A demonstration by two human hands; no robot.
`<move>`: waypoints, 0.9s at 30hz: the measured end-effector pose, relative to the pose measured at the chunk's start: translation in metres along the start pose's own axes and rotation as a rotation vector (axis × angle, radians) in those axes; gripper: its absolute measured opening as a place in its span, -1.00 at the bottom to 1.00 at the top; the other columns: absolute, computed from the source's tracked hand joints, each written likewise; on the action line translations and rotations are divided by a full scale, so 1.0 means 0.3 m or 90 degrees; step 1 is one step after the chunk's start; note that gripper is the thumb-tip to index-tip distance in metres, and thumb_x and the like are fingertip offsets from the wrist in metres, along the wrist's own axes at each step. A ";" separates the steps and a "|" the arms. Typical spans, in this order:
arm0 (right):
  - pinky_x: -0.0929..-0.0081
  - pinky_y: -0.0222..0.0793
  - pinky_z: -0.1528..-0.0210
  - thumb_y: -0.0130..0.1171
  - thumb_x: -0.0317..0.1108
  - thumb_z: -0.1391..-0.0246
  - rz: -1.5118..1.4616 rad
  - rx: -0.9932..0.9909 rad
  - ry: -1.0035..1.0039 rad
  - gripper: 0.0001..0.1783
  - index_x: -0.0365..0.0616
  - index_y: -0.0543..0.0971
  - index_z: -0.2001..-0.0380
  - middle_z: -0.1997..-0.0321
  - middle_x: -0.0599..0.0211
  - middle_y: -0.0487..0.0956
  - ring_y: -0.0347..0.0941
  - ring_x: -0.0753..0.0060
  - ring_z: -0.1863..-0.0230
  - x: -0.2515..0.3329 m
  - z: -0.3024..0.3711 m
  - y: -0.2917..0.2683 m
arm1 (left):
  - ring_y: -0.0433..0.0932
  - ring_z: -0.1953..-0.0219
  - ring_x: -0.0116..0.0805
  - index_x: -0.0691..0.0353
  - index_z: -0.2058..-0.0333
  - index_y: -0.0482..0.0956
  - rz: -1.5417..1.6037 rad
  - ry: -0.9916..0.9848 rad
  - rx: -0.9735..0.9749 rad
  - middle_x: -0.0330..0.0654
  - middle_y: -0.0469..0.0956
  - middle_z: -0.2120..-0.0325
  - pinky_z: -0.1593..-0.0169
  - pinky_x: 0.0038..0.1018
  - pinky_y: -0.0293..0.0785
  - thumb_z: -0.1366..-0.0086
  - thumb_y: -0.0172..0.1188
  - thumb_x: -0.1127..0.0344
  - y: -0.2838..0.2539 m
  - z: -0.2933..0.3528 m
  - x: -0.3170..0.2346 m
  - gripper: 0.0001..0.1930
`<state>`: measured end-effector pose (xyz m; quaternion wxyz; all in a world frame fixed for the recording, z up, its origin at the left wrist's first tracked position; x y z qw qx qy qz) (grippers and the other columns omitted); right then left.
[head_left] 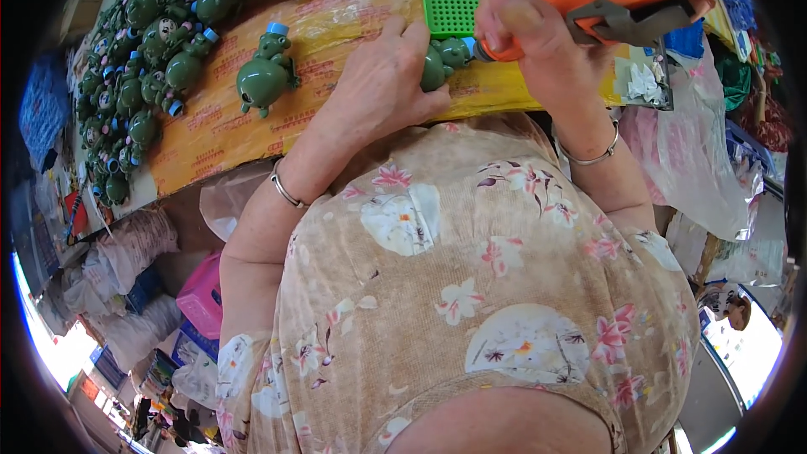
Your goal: Assembling small green plastic frog toys using an electric screwdriver to attach components.
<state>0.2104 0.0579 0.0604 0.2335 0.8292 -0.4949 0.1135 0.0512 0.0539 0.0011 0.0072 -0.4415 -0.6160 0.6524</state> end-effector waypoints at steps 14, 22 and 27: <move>0.46 0.41 0.43 0.43 -0.32 -0.15 0.180 -0.221 0.258 -0.59 -0.17 0.45 0.06 0.47 0.39 0.50 0.46 0.47 0.53 0.071 -0.100 -0.147 | 0.60 0.21 0.21 0.22 -0.24 0.36 0.014 -0.130 0.052 0.18 0.49 0.05 0.10 -0.07 0.56 -0.17 0.44 0.09 -0.108 0.113 -0.039 -0.27; 0.51 0.41 0.42 0.39 -0.37 -0.20 0.202 -0.236 0.315 -0.71 -0.18 0.50 0.12 0.43 0.36 0.55 0.49 0.51 0.48 0.060 -0.084 -0.192 | 0.62 0.53 0.08 0.15 -0.06 0.47 -0.190 -0.106 0.030 -0.03 0.56 0.68 0.44 -0.08 0.50 -0.23 0.40 0.02 -0.117 0.133 -0.040 -0.47; 0.50 0.42 0.41 0.38 -0.38 -0.21 0.243 -0.224 0.275 -0.72 -0.18 0.50 0.11 0.40 0.36 0.55 0.50 0.50 0.47 0.010 -0.033 -0.244 | 0.60 0.20 0.10 0.20 0.02 0.48 -0.175 -0.109 0.070 0.07 0.58 0.27 0.19 -0.10 0.49 -0.15 0.43 0.02 -0.156 0.109 -0.056 -0.46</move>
Point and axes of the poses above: each hand's wrist, its own z-axis away from the middle knuckle, its own y-axis out of the palm, x = y × z, the point moved 6 cm from there along -z, towards the middle knuckle
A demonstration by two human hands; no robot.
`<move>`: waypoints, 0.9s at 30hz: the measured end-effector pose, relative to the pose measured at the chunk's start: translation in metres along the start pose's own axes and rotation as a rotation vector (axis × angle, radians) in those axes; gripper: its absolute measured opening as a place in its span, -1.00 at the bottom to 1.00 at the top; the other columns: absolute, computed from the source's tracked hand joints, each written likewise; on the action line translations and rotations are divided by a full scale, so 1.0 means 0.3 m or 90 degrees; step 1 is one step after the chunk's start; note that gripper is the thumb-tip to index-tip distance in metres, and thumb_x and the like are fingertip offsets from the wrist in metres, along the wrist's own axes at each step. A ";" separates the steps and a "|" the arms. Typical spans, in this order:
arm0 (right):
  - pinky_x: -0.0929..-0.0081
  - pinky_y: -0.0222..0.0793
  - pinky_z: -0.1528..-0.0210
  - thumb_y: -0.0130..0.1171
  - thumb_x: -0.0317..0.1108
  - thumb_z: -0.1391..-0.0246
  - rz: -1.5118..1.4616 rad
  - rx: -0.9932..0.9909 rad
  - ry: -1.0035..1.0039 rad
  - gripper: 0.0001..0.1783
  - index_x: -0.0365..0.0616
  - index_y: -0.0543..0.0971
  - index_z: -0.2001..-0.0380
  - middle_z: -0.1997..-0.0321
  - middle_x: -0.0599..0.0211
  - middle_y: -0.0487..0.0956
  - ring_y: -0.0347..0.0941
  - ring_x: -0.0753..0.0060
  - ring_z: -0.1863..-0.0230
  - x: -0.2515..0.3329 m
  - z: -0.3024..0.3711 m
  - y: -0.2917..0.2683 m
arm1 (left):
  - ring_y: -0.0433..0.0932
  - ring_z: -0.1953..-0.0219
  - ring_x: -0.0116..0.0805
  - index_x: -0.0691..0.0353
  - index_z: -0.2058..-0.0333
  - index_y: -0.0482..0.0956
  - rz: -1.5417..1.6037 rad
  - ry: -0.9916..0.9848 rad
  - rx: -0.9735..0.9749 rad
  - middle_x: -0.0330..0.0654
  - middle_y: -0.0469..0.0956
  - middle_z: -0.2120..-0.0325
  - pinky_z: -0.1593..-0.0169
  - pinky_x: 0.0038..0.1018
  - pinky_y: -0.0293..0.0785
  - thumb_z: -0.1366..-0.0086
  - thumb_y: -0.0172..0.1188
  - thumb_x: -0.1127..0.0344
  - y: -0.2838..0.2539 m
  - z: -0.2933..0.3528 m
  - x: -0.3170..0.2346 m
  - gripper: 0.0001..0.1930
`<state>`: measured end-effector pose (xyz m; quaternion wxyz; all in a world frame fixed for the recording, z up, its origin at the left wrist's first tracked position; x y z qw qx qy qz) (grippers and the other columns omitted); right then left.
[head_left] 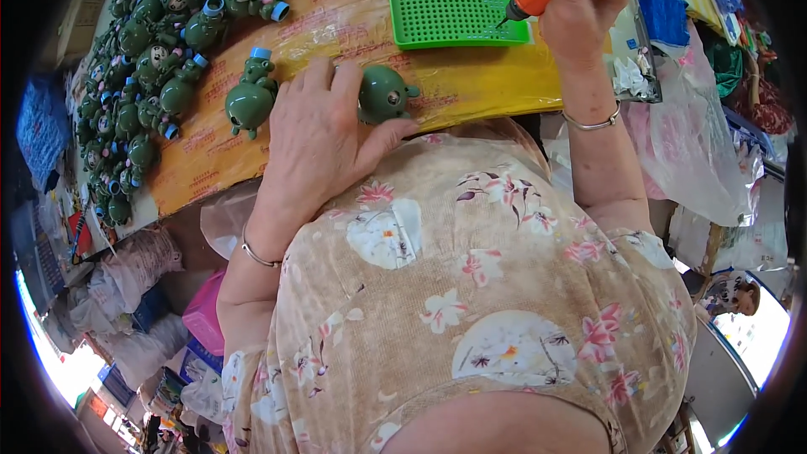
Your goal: Assembling small green plastic frog toys using an electric screwdriver to attach components.
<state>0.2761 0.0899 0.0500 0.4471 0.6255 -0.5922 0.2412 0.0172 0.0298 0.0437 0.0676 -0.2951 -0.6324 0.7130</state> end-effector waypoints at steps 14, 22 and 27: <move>0.53 0.41 0.46 0.36 -0.47 -0.19 -0.483 0.093 -0.152 -0.75 -0.18 0.50 0.14 0.44 0.39 0.53 0.47 0.56 0.52 -0.065 -0.033 0.048 | 0.48 0.01 0.12 0.26 -0.10 0.47 0.147 0.116 -0.008 0.04 0.44 0.09 -0.03 -0.08 0.46 0.04 0.58 0.15 0.095 -0.071 0.018 -0.26; 0.47 0.40 0.47 0.35 -0.34 -0.21 -0.017 0.007 -0.055 -0.65 -0.17 0.44 0.05 0.47 0.32 0.52 0.48 0.47 0.54 0.124 0.000 0.076 | 0.54 0.11 0.06 0.30 0.19 0.47 0.093 0.160 -0.043 0.01 0.52 0.26 0.09 -0.16 0.54 0.06 0.56 0.12 0.132 -0.118 -0.005 -0.43; 0.45 0.47 0.41 0.46 -0.38 -0.04 -0.150 0.019 0.122 -0.44 -0.10 0.32 0.02 0.47 0.30 0.49 0.48 0.42 0.49 0.149 0.077 0.200 | 0.55 0.14 0.04 0.31 0.22 0.49 0.066 0.168 -0.090 0.00 0.52 0.27 0.12 -0.17 0.55 0.07 0.54 0.13 0.150 -0.124 -0.009 -0.46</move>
Point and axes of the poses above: each hand's wrist, its own z-axis away from the middle knuckle, its own y-axis out of the palm, x = y × z, the point moved 6 cm from there along -z, towards the middle knuckle
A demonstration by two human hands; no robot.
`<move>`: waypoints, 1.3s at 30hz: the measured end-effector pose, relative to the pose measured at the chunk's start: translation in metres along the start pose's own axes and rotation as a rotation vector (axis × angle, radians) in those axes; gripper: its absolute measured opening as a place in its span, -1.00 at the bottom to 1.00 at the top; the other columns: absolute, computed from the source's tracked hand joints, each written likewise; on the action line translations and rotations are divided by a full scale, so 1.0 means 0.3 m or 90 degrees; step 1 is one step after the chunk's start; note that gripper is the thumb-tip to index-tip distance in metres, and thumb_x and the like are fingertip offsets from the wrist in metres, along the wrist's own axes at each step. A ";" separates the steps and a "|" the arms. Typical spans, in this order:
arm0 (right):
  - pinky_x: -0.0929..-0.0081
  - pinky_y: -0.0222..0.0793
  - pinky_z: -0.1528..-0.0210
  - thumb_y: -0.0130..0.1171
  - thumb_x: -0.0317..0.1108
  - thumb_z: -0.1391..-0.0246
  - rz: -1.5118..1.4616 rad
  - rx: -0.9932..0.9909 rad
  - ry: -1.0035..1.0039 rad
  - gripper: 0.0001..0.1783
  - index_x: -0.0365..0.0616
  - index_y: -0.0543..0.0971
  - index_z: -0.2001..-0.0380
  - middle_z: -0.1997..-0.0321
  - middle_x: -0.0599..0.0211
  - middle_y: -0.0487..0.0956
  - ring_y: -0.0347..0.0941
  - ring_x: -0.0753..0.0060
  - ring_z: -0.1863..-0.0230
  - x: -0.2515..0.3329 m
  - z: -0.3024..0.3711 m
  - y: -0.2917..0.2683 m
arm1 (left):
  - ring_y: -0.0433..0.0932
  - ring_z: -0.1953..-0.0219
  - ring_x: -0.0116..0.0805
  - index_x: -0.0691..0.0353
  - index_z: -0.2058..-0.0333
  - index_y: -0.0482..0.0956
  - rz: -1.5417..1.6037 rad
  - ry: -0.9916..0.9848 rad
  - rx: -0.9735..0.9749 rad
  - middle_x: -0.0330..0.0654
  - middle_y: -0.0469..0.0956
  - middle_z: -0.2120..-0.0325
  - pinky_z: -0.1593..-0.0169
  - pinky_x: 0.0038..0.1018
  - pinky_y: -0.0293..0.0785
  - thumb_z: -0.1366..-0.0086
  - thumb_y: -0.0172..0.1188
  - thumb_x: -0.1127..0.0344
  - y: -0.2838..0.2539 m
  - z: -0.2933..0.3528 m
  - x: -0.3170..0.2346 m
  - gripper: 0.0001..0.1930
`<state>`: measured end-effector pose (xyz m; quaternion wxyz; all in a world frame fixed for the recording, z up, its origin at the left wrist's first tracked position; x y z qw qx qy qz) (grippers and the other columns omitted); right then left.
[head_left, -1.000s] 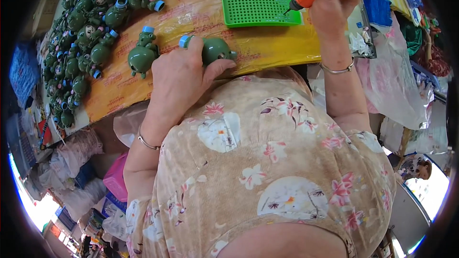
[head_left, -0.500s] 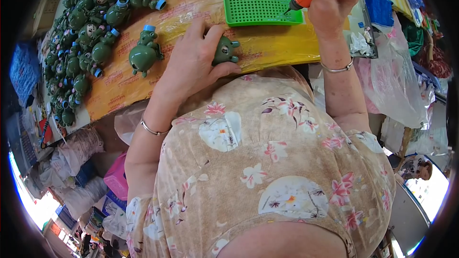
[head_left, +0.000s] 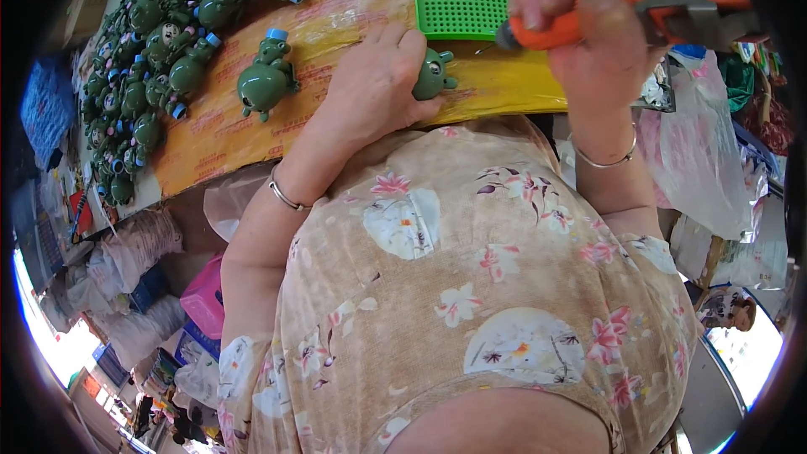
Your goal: Assembling small green plastic frog toys using an electric screwdriver to attach components.
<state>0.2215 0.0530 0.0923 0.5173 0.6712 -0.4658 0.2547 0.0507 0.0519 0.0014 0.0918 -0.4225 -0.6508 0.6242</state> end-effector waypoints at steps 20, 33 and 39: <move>0.48 0.42 0.00 0.51 -0.42 0.04 0.094 0.210 -0.309 -0.46 -0.15 0.45 0.03 0.21 0.48 0.53 0.47 0.66 0.21 -0.185 -0.008 0.020 | 0.55 0.13 0.02 0.28 0.26 0.47 0.019 -0.008 -0.017 -0.02 0.51 0.27 0.12 -0.18 0.54 0.06 0.51 0.19 0.000 0.002 -0.011 -0.52; 0.52 0.45 0.41 0.35 -0.36 -0.20 -0.182 -0.285 0.042 -0.69 -0.17 0.49 0.07 0.42 0.41 0.55 0.49 0.50 0.51 -0.133 -0.005 -0.047 | 0.52 0.07 0.12 0.35 0.17 0.45 0.037 -0.016 0.009 0.07 0.49 0.21 0.04 -0.14 0.53 0.00 0.51 0.15 -0.037 0.017 -0.027 -0.46; 0.49 0.42 0.47 0.36 -0.36 -0.21 0.156 -0.020 -0.112 -0.76 -0.16 0.52 0.15 0.45 0.38 0.53 0.49 0.51 0.53 -0.039 -0.107 -0.195 | 0.48 0.08 0.21 0.40 0.14 0.41 0.099 -0.025 0.032 0.15 0.43 0.19 0.04 -0.10 0.51 -0.07 0.50 0.16 -0.033 0.027 0.000 -0.43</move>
Point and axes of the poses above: each hand's wrist, its own z-axis away from the middle knuckle, its own y-axis out of the palm, x = y × z, the point moved 6 cm from there along -z, towards the middle knuckle
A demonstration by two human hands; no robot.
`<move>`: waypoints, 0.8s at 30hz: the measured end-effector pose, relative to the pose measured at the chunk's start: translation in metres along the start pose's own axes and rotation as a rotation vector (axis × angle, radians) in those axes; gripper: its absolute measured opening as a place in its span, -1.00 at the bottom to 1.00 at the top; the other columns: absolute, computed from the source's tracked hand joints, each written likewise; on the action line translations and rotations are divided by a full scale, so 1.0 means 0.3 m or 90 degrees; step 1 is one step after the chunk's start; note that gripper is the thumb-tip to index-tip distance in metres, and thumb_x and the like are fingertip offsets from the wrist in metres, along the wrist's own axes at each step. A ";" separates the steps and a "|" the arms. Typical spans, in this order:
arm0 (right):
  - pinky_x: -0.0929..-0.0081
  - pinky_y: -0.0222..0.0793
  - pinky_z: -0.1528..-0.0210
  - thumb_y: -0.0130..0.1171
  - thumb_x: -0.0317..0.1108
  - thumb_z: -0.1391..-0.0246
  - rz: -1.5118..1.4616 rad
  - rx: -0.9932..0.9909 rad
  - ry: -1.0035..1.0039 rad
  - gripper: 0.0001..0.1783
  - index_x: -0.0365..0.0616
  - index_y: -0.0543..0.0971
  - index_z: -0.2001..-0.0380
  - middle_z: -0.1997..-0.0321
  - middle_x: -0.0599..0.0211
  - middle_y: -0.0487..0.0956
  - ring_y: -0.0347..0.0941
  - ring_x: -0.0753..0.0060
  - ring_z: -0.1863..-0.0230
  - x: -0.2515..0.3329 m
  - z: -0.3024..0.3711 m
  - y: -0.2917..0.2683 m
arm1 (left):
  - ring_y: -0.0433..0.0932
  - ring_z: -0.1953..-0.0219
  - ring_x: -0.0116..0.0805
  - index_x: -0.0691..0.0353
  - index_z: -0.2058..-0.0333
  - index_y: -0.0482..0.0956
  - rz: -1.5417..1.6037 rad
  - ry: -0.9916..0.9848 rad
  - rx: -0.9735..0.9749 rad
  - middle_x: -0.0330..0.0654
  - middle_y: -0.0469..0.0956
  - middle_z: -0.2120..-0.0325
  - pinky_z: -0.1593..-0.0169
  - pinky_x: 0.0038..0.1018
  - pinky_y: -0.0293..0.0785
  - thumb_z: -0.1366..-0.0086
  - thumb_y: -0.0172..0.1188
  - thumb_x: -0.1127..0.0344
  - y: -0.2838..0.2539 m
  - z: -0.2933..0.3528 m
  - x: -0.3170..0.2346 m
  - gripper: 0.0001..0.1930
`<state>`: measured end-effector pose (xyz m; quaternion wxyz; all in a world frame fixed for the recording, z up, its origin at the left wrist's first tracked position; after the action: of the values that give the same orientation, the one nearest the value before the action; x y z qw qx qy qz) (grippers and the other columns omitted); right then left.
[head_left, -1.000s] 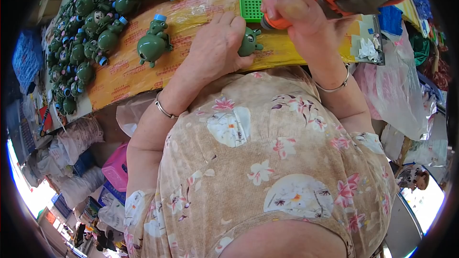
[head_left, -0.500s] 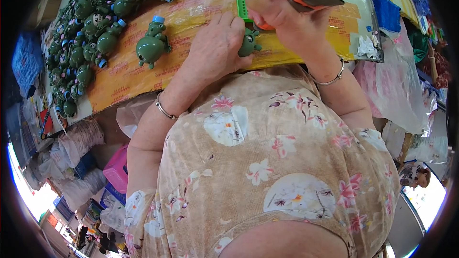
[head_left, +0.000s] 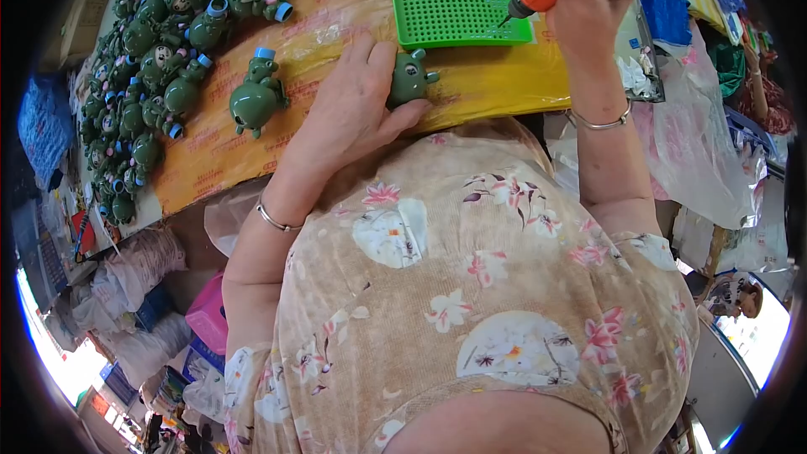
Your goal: Assembling small green plastic frog toys using an electric screwdriver to attach components.
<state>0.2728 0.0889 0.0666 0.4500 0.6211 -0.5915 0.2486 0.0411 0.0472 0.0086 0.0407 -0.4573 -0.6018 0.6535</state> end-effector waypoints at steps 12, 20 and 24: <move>0.52 0.45 0.43 0.39 -0.43 -0.18 -0.019 0.013 -0.023 -0.73 -0.19 0.51 0.13 0.34 0.35 0.53 0.50 0.51 0.48 -0.064 0.016 -0.012 | 0.51 0.11 0.17 0.38 0.17 0.41 -0.020 -0.023 -0.034 0.12 0.44 0.21 0.11 -0.08 0.52 -0.07 0.51 0.17 0.024 -0.014 0.003 -0.46; 0.53 0.45 0.43 0.35 -0.46 -0.20 0.011 0.009 -0.007 -0.77 -0.19 0.50 0.16 0.36 0.37 0.51 0.49 0.53 0.48 -0.045 0.022 0.004 | 0.51 0.13 0.17 0.38 0.17 0.40 -0.017 -0.022 -0.041 0.12 0.44 0.22 0.12 -0.08 0.52 -0.05 0.51 0.17 0.023 -0.014 0.001 -0.45; 0.56 0.43 0.44 0.34 -0.47 -0.20 0.027 0.024 -0.022 -0.77 -0.18 0.49 0.15 0.40 0.38 0.51 0.49 0.55 0.49 -0.041 0.027 0.003 | 0.51 0.13 0.17 0.38 0.17 0.40 -0.023 -0.023 -0.043 0.12 0.44 0.22 0.12 -0.08 0.52 -0.05 0.51 0.17 0.024 -0.011 -0.001 -0.46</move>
<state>0.2679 0.0884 0.0528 0.4228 0.6207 -0.6076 0.2583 0.0470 0.0475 0.0034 0.0261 -0.4356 -0.6324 0.6400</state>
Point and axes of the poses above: each hand's wrist, its own z-axis away from the middle knuckle, its own y-axis out of the palm, x = y × z, the point moved 6 cm from there along -z, towards the middle knuckle
